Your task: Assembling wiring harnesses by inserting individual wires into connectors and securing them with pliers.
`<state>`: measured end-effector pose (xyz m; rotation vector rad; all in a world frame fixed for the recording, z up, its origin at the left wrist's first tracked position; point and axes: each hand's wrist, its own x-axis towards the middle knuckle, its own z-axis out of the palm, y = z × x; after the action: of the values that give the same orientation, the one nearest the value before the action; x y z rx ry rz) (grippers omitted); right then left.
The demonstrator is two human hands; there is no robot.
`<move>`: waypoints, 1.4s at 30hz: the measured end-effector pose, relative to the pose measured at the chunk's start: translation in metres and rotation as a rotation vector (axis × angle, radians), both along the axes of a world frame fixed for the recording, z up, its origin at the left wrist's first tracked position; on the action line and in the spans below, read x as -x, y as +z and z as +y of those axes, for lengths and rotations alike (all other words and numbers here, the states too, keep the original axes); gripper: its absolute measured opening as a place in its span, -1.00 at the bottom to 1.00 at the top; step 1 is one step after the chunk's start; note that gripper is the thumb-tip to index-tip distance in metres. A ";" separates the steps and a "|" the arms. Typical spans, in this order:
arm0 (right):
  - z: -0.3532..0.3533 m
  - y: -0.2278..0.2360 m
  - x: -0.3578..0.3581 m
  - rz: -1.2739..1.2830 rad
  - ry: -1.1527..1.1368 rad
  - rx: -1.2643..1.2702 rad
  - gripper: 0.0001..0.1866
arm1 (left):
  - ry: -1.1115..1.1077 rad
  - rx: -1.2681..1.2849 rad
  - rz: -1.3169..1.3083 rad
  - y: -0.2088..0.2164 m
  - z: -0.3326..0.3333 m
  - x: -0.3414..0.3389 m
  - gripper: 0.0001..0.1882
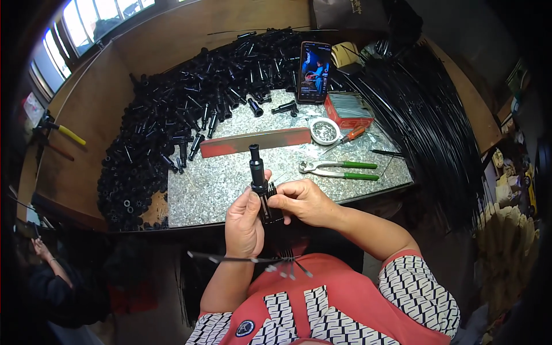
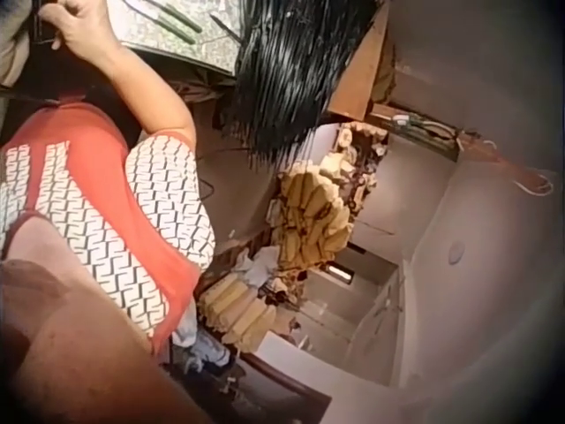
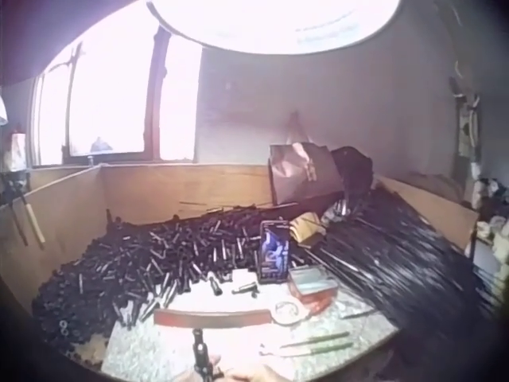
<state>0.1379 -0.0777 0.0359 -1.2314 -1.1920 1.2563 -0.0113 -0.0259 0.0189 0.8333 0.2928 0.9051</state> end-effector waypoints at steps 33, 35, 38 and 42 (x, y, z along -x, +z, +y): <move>0.014 0.006 0.001 0.027 0.142 -0.056 -0.66 | -0.209 0.142 -0.226 -0.021 0.027 0.007 -0.59; 0.014 0.007 0.001 0.039 0.155 -0.058 -0.66 | -0.191 0.144 -0.230 -0.019 0.026 0.008 -0.57; 0.015 0.009 -0.001 0.022 0.175 -0.069 -0.66 | -0.328 0.146 -0.265 -0.012 0.025 0.010 -0.49; 0.016 0.009 0.000 -0.016 0.168 -0.111 -0.66 | -0.256 0.141 -0.139 -0.017 0.024 0.014 -0.38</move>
<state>0.1374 -0.0615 0.0445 -1.0800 -1.3810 1.2851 -0.0250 -0.0015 0.0021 0.6566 0.1235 0.6899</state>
